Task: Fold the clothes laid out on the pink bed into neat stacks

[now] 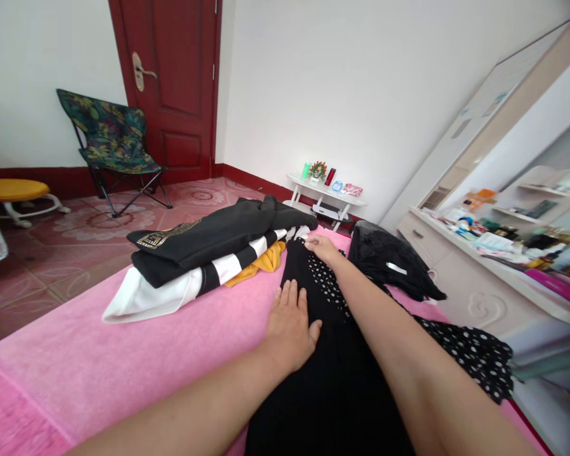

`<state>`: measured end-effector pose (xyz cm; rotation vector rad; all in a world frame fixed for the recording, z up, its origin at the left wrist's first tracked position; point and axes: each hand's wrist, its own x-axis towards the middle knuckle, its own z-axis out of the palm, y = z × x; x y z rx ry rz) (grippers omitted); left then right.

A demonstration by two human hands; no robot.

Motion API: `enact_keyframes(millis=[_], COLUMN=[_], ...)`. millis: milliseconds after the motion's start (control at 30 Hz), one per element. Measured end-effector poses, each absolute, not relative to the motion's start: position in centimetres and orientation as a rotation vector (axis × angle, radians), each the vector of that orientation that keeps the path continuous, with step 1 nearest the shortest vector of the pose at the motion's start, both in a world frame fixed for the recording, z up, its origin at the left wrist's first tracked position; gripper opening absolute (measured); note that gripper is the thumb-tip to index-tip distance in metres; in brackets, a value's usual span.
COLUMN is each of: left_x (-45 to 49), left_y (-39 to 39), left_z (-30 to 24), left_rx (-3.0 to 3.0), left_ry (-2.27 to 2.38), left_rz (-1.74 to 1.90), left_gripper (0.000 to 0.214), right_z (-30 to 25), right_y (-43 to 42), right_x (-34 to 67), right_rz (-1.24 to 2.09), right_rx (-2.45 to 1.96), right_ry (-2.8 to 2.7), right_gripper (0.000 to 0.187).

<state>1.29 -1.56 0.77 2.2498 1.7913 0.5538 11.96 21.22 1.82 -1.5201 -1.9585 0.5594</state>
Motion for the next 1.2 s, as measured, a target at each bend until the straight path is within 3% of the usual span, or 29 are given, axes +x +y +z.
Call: enact_keyframes(millis=[100,200,300,700,833,933,1033,1200], left_x=[1.4,1.5,1.5,1.2,1.2,1.2,1.2,0.7], left_y=[-1.6,-1.6,-1.7,-1.6,-1.8,-1.7,-1.6,-2.7], left_z=[0.4,-0.2,-0.3,0.0,0.2,0.0,-0.4,-0.1], left_rx=[2.269,2.307,2.334,2.400,2.408,2.423,2.424,2.465], left_ry=[1.791,1.782,1.760,1.685,1.690,1.682,1.674,1.578], left_rz=[0.564,0.610,0.606,0.473,0.440,0.446,0.417,0.386], left_gripper=[0.069,0.067,0.064,0.067,0.066,0.066,0.068,0.070], right_z=[4.0,5.4,6.0,3.5,4.6,5.7,6.9,8.0], right_y=[19.6,16.5,13.6,10.7,7.4,2.2,-5.1,-16.3], right_x=[16.4,20.5,22.8,22.4,20.2,18.3,16.0,13.1], right_rz=[0.605,0.710,0.779,0.102,-0.068,-0.156,0.174,0.768], right_rx=[-1.680,-1.840,-1.922,-2.333,-2.236,-1.740,-1.265,-1.103], right_ry=[-1.958,-2.012,-2.113,-1.965,-1.984,-2.106,-2.293,-2.493], right_gripper=[0.013,0.027,0.029,0.022,0.034,0.028,0.016,0.032])
